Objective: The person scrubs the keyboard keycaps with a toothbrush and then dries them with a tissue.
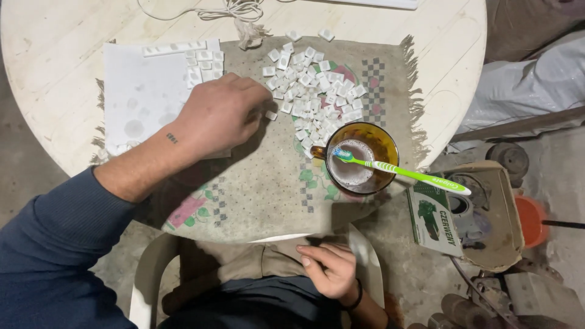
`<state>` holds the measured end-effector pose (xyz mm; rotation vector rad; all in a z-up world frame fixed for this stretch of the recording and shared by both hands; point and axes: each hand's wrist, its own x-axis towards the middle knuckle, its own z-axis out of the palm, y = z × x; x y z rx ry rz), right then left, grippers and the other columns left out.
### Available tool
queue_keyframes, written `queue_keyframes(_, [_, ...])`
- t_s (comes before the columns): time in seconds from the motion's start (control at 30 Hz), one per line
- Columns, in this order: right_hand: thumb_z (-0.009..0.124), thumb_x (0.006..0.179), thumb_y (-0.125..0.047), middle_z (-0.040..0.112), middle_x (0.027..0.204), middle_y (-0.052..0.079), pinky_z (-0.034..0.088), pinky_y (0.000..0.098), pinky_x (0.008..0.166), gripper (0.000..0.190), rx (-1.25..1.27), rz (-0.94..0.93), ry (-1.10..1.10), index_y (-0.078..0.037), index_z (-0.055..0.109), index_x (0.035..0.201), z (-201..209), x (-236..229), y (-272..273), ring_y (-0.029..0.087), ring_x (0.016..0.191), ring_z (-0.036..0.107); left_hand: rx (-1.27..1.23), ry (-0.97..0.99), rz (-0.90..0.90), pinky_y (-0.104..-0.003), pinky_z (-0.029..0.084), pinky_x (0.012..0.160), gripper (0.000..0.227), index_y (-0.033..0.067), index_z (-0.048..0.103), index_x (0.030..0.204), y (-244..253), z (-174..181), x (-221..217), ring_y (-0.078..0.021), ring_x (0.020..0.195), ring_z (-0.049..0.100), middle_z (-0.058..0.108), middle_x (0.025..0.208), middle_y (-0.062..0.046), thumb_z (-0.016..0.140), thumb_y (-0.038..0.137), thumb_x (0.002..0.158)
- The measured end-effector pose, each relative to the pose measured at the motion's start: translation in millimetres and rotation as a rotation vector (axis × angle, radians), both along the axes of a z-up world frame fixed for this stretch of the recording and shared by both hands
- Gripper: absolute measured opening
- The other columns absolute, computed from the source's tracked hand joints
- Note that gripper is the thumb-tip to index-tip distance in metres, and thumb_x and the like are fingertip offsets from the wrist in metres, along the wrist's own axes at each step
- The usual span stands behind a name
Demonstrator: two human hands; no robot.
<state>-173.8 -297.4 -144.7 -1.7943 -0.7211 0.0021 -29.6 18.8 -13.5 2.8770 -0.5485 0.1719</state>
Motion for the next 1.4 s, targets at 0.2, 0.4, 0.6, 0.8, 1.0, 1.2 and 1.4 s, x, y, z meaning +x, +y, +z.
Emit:
queue_keyframes(0.2, [0.076,0.084,-0.022,0.070,0.084,0.015,0.058,0.0344,0.067,0.027,0.149,0.150,-0.343,0.000,0.068,0.098,70.7,50.6,-69.7,0.024,0.070,0.070,-0.014,0.038,-0.114,-0.044,0.055,0.077,0.016,0.0106,0.073,0.103,-1.1,-11.2,7.0,-0.0289,0.094,0.067,0.072,0.095,-0.006,0.069,0.021,0.091])
queue_keyframes(0.4, [0.085,0.088,-0.017,0.071,0.095,0.005,0.054,0.0408,0.075,0.019,-0.570,-0.245,-0.929,-0.014,0.076,0.104,185.8,90.2,-64.5,0.025,0.086,0.068,0.067,0.044,-0.155,-0.044,0.057,0.067,0.008,0.0115,0.071,0.096,-10.9,-16.3,7.6,-0.0274,0.086,0.069,0.071,0.090,-0.006,0.067,0.017,0.091])
queue_keyframes(0.6, [0.075,0.083,-0.046,0.072,0.089,0.005,0.053,0.0401,0.060,0.051,-1.089,-0.064,-0.305,-0.021,0.072,0.127,225.8,151.9,-48.3,0.024,0.077,0.070,-0.144,0.354,-0.009,-0.039,0.058,0.060,0.019,0.0108,0.066,0.103,-8.4,19.6,-41.4,-0.0229,0.065,0.070,0.069,0.075,-0.006,0.068,0.020,0.086])
queue_keyframes(0.8, [0.061,0.101,-0.044,0.073,0.090,-0.001,0.056,0.0329,0.063,0.030,-1.531,0.032,-0.256,-0.032,0.072,0.125,229.3,162.1,-24.6,0.018,0.076,0.072,-0.295,0.319,0.127,-0.041,0.054,0.060,0.023,0.0105,0.068,0.102,-3.3,9.0,-103.1,-0.0271,0.066,0.070,0.071,0.072,-0.007,0.070,0.020,0.081])
queue_keyframes(1.0, [0.066,0.090,-0.022,0.068,0.086,0.000,0.056,0.0395,0.057,0.017,-1.608,0.085,-0.584,-0.025,0.076,0.103,269.3,159.3,-2.0,0.024,0.082,0.071,-0.015,0.029,0.023,-0.044,0.053,0.059,0.015,0.0099,0.066,0.083,-12.8,6.1,-106.2,-0.0292,0.070,0.068,0.067,0.075,-0.007,0.070,0.023,0.089])
queue_keyframes(1.2, [0.069,0.087,-0.018,0.069,0.089,0.000,0.056,0.0387,0.059,0.024,-1.402,0.114,-0.649,-0.021,0.075,0.110,246.4,160.3,-1.1,0.023,0.086,0.071,0.042,0.042,-0.091,-0.044,0.055,0.059,0.008,0.0112,0.066,0.083,-19.9,-3.0,-105.4,-0.0296,0.071,0.069,0.066,0.072,-0.006,0.066,0.019,0.082])
queue_keyframes(1.4, [0.070,0.077,-0.017,0.067,0.089,0.000,0.057,0.0387,0.060,0.035,-1.345,0.162,-0.629,-0.021,0.075,0.111,250.2,157.9,-15.1,0.023,0.089,0.069,0.085,0.061,-0.148,-0.043,0.056,0.057,0.008,0.0098,0.066,0.083,-26.1,2.9,-106.5,-0.0290,0.070,0.070,0.067,0.078,-0.007,0.065,0.017,0.082])
